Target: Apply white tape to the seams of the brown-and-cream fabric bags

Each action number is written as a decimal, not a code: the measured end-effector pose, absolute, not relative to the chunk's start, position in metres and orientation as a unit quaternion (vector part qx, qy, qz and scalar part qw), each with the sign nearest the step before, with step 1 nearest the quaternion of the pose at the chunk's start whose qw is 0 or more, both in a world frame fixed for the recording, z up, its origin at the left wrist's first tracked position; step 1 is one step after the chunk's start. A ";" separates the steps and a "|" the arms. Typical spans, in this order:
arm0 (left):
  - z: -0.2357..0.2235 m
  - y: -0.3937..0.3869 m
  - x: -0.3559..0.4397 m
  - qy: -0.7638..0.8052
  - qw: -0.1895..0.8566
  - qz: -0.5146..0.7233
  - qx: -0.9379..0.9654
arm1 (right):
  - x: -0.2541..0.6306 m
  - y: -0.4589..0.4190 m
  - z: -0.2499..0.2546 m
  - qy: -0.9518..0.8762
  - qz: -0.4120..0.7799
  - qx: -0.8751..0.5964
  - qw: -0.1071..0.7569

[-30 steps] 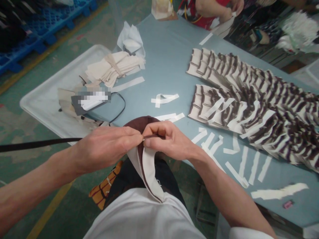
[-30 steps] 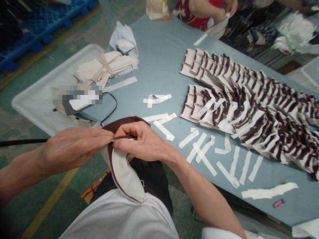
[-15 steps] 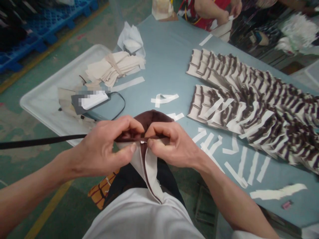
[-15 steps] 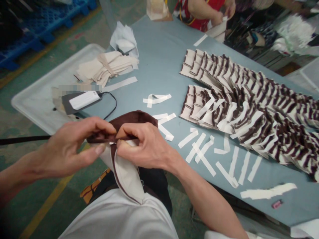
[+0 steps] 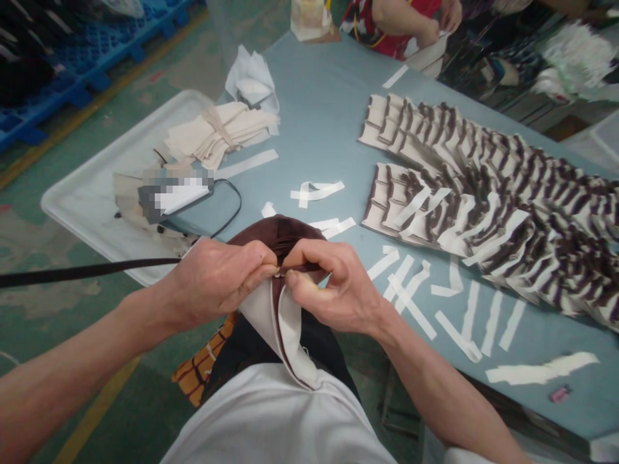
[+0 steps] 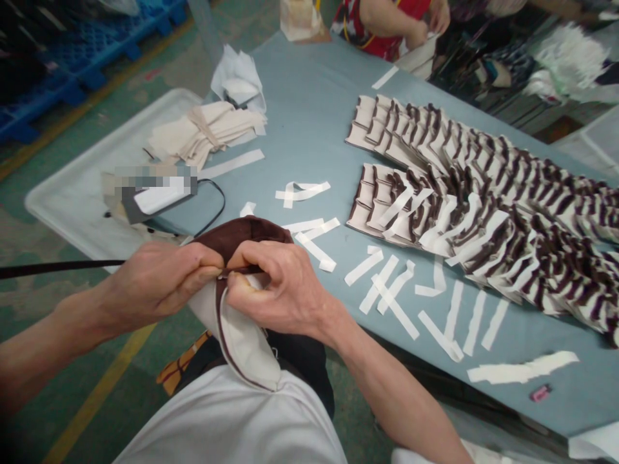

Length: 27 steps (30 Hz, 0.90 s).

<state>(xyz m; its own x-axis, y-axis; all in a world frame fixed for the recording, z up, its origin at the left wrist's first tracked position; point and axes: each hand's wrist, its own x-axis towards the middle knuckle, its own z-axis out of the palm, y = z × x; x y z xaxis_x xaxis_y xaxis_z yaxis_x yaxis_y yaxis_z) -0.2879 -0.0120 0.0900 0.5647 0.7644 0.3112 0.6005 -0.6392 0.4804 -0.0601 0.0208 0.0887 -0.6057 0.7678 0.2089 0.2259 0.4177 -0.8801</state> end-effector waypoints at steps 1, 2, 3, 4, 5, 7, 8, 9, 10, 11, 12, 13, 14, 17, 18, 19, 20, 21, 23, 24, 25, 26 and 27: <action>0.091 -0.012 -0.289 0.389 0.181 0.251 0.868 | -0.060 0.019 0.088 -0.784 0.435 -0.312 0.315; 0.092 -0.012 -0.290 0.383 0.201 0.249 0.866 | -0.059 0.018 0.088 -0.789 0.428 -0.304 0.319; 0.094 -0.012 -0.290 0.380 0.220 0.242 0.865 | -0.058 0.016 0.087 -0.799 0.413 -0.295 0.323; 0.096 -0.012 -0.291 0.379 0.233 0.235 0.865 | -0.056 0.015 0.087 -0.810 0.393 -0.286 0.328; 0.098 -0.012 -0.291 0.379 0.239 0.226 0.865 | -0.055 0.014 0.087 -0.821 0.371 -0.279 0.331; 0.104 -0.013 -0.290 0.385 0.243 0.199 0.868 | -0.051 0.011 0.087 -0.843 0.331 -0.267 0.330; 0.107 -0.014 -0.289 0.389 0.243 0.185 0.869 | -0.050 0.010 0.088 -0.852 0.316 -0.261 0.327; 0.111 -0.016 -0.288 0.394 0.245 0.171 0.869 | -0.048 0.009 0.090 -0.858 0.305 -0.255 0.325; 0.115 -0.018 -0.287 0.398 0.249 0.163 0.868 | -0.046 0.007 0.092 -0.861 0.299 -0.251 0.325; 0.118 -0.021 -0.286 0.402 0.257 0.157 0.865 | -0.045 0.005 0.095 -0.862 0.295 -0.248 0.329; 0.122 -0.024 -0.284 0.405 0.263 0.158 0.861 | -0.044 0.003 0.098 -0.860 0.296 -0.247 0.335; 0.126 -0.028 -0.283 0.406 0.268 0.164 0.858 | -0.042 0.001 0.101 -0.856 0.300 -0.247 0.341; 0.129 -0.031 -0.281 0.404 0.273 0.172 0.856 | -0.041 -0.001 0.104 -0.851 0.307 -0.249 0.347; 0.134 -0.037 -0.274 0.395 0.301 0.216 0.841 | -0.041 -0.007 0.106 -0.816 0.375 -0.255 0.359; 0.133 -0.037 -0.270 0.394 0.323 0.238 0.827 | -0.042 -0.009 0.105 -0.792 0.422 -0.256 0.360; 0.131 -0.037 -0.266 0.395 0.352 0.259 0.808 | -0.044 -0.012 0.101 -0.758 0.483 -0.255 0.357; 0.128 -0.037 -0.262 0.398 0.385 0.280 0.784 | -0.046 -0.014 0.097 -0.713 0.553 -0.249 0.353; 0.123 -0.038 -0.258 0.404 0.419 0.299 0.756 | -0.048 -0.017 0.092 -0.659 0.623 -0.240 0.347; 0.112 -0.040 -0.250 0.419 0.486 0.334 0.691 | -0.052 -0.023 0.083 -0.547 0.734 -0.223 0.334; 0.106 -0.042 -0.247 0.422 0.519 0.353 0.654 | -0.053 -0.025 0.080 -0.501 0.770 -0.220 0.328; 0.101 -0.045 -0.243 0.419 0.553 0.373 0.615 | -0.053 -0.027 0.079 -0.468 0.792 -0.222 0.323; 0.097 -0.047 -0.241 0.410 0.585 0.395 0.578 | -0.053 -0.028 0.079 -0.447 0.805 -0.229 0.315; 0.095 -0.050 -0.239 0.399 0.612 0.413 0.544 | -0.052 -0.028 0.080 -0.435 0.813 -0.236 0.306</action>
<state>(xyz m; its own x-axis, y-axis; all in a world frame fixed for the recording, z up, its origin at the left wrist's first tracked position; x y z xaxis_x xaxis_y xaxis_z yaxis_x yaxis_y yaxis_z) -0.2388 -0.0503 0.0948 0.3411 0.9393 -0.0379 -0.0712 0.0661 0.9953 -0.0519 -0.0278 0.0796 -0.7012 0.7033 -0.1166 -0.2931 -0.4335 -0.8521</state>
